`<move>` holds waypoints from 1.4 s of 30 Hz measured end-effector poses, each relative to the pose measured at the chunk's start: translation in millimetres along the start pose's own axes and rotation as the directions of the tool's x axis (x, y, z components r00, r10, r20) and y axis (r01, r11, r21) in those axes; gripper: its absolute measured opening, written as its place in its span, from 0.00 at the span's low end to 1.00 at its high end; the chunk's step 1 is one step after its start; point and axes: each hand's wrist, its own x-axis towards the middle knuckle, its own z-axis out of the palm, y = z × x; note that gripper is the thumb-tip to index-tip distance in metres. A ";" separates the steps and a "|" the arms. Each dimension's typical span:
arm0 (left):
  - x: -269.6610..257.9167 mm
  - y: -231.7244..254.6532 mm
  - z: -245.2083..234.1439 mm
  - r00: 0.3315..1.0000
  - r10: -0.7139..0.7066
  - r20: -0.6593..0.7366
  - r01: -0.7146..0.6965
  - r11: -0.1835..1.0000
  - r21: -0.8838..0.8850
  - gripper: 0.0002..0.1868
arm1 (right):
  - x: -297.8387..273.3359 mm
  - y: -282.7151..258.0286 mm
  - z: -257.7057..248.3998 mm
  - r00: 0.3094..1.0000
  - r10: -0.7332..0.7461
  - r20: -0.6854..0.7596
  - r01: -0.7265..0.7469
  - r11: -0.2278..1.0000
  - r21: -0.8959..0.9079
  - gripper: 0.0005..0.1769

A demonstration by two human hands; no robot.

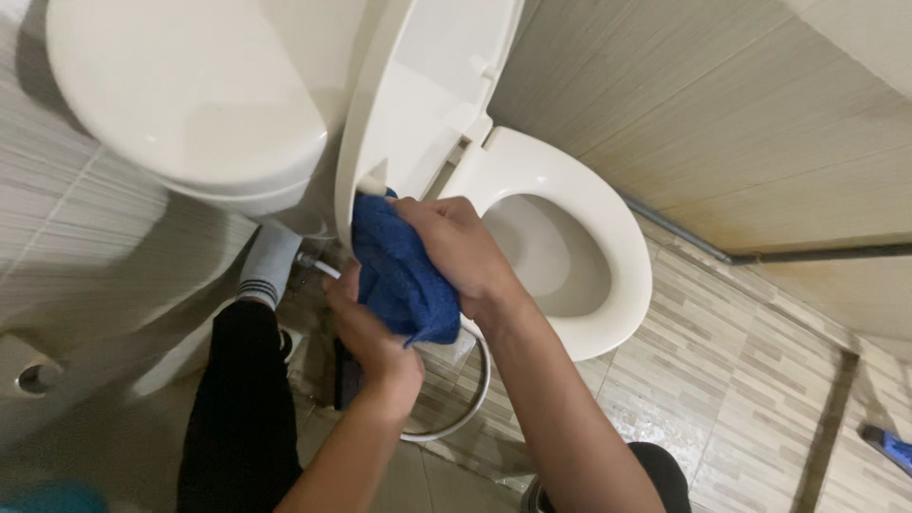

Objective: The person wipes the rim, exterior, and lid of a toilet using a blue cloth.

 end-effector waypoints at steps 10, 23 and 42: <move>-45.5 -26.5 7.5 0.903 0.380 0.202 -0.423 0.695 0.581 0.20 | -54.6 113.5 -84.3 0.971 0.093 -0.219 0.086 0.721 0.687 0.35; -16.0 -143.0 -26.9 0.682 -0.134 0.719 -0.728 -0.034 0.685 0.26 | -82.2 242.9 -141.0 0.809 -0.569 -0.148 0.078 0.354 -0.932 0.34; 16.7 -147.3 -15.0 0.627 -0.178 0.759 -0.762 -0.343 0.549 0.31 | 21.2 187.9 -356.9 0.562 -0.600 -0.569 -0.286 0.505 -0.814 0.34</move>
